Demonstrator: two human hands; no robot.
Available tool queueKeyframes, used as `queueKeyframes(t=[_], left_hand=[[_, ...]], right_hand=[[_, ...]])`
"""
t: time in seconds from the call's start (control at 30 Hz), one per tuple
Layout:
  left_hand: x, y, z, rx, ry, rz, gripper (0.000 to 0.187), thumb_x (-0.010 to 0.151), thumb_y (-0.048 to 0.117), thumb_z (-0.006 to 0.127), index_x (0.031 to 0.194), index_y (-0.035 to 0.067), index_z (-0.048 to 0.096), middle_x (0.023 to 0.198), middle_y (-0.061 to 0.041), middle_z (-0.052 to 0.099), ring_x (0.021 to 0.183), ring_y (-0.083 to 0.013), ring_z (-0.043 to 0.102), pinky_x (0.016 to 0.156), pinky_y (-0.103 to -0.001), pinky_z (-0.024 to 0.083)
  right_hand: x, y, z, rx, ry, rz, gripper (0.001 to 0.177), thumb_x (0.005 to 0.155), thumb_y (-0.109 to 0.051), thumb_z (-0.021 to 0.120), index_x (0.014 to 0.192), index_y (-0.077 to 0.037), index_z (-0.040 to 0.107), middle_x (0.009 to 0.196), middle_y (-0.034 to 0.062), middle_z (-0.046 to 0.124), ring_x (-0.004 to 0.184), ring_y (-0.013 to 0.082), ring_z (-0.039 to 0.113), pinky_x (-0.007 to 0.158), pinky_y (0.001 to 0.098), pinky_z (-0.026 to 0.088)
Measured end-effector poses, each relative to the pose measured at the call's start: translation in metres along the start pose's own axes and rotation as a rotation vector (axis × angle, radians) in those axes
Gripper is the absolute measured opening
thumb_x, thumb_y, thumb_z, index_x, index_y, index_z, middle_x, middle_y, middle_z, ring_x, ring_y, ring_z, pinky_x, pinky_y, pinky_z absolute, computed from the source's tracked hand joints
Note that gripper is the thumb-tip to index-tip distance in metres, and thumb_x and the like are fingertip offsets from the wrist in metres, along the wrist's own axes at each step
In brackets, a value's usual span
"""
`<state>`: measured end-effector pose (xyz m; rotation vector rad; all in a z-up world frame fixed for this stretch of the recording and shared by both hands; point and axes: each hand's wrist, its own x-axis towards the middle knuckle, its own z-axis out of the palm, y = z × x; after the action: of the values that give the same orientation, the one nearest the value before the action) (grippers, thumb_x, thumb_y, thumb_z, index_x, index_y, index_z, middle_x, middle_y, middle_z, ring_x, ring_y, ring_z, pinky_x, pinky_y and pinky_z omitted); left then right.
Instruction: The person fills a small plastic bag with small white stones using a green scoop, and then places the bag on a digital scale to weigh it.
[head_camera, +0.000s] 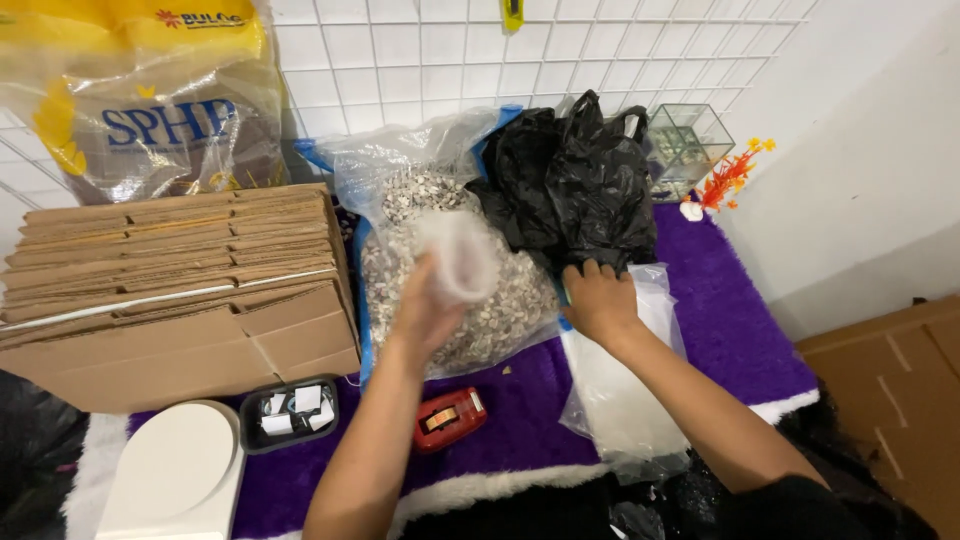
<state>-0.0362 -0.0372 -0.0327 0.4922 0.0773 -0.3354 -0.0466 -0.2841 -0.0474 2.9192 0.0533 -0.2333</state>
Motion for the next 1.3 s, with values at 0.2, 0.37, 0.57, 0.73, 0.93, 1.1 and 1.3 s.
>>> queueKeyframes(t=[0.2, 0.37, 0.57, 0.73, 0.93, 1.1, 1.3], left_hand=[[0.061, -0.078, 0.055, 0.159, 0.024, -0.330, 0.063, 0.087, 0.048, 0.074, 0.140, 0.019, 0.059, 0.135, -0.007, 0.060, 0.121, -0.0356, 0.059, 0.088, -0.066, 0.056], [0.074, -0.086, 0.090, 0.242, 0.080, -0.323, 0.095, 0.085, 0.060, 0.067, 0.163, 0.025, 0.025, 0.170, -0.009, 0.019, 0.153, -0.0404, 0.019, 0.112, -0.077, 0.007], [0.078, -0.086, 0.104, 0.226, 0.141, -0.260, 0.101, 0.085, 0.062, 0.066, 0.165, 0.021, 0.018, 0.171, -0.015, 0.009, 0.155, -0.0427, 0.012, 0.116, -0.072, 0.004], [0.076, -0.080, 0.108, 0.223, 0.140, -0.197, 0.095, 0.090, 0.060, 0.063, 0.164, 0.018, 0.021, 0.170, -0.017, 0.011, 0.153, -0.0445, 0.016, 0.118, -0.069, 0.009], [0.068, -0.067, 0.118, 0.195, 0.110, -0.139, 0.096, 0.093, 0.056, 0.059, 0.166, 0.014, 0.012, 0.170, -0.019, 0.005, 0.154, -0.0462, 0.009, 0.119, -0.064, 0.009], [0.082, -0.075, 0.106, 0.186, 0.066, -0.083, 0.093, 0.093, 0.057, 0.059, 0.165, 0.015, 0.018, 0.170, -0.019, 0.014, 0.154, -0.0451, 0.013, 0.121, -0.063, 0.009], [0.113, -0.091, 0.082, 0.152, 0.010, -0.025, 0.074, 0.098, 0.054, 0.061, 0.157, 0.015, 0.038, 0.163, -0.018, 0.033, 0.150, -0.0403, 0.029, 0.122, -0.057, 0.022]], right_hand=[[-0.003, 0.016, 0.047, -0.012, 0.121, -0.101, 0.023, 0.088, -0.013, 0.065, 0.107, -0.008, 0.076, 0.103, 0.0149, 0.074, 0.104, 0.0351, 0.070, 0.091, 0.0481, 0.050], [-0.018, 0.011, 0.013, 0.094, 0.105, -0.013, 0.023, 0.082, -0.029, 0.077, 0.094, -0.009, 0.079, 0.087, 0.0145, 0.077, 0.085, 0.0360, 0.075, 0.081, 0.0500, 0.056], [0.003, 0.015, 0.054, -0.003, 0.316, 0.020, 0.016, 0.078, -0.015, 0.069, 0.088, -0.009, 0.080, 0.080, 0.0130, 0.075, 0.073, 0.0347, 0.074, 0.066, 0.0471, 0.053], [-0.004, 0.011, 0.046, -0.001, 0.358, 0.027, 0.021, 0.081, -0.011, 0.065, 0.096, -0.004, 0.077, 0.088, 0.0157, 0.076, 0.078, 0.0359, 0.073, 0.067, 0.0471, 0.054], [0.004, 0.011, 0.066, -0.101, 0.624, -0.039, 0.014, 0.076, -0.013, 0.070, 0.088, -0.010, 0.076, 0.079, 0.0074, 0.069, 0.069, 0.0282, 0.069, 0.057, 0.0402, 0.051], [-0.003, 0.006, 0.049, -0.212, 0.887, -0.095, 0.007, 0.071, -0.016, 0.070, 0.077, -0.018, 0.067, 0.073, -0.0011, 0.056, 0.067, 0.0188, 0.063, 0.053, 0.0318, 0.048], [-0.040, -0.007, -0.018, 0.015, 0.982, -0.200, 0.009, 0.079, -0.013, 0.068, 0.087, -0.012, 0.064, 0.080, -0.0014, 0.048, 0.059, 0.0178, 0.059, 0.050, 0.0253, 0.051]])
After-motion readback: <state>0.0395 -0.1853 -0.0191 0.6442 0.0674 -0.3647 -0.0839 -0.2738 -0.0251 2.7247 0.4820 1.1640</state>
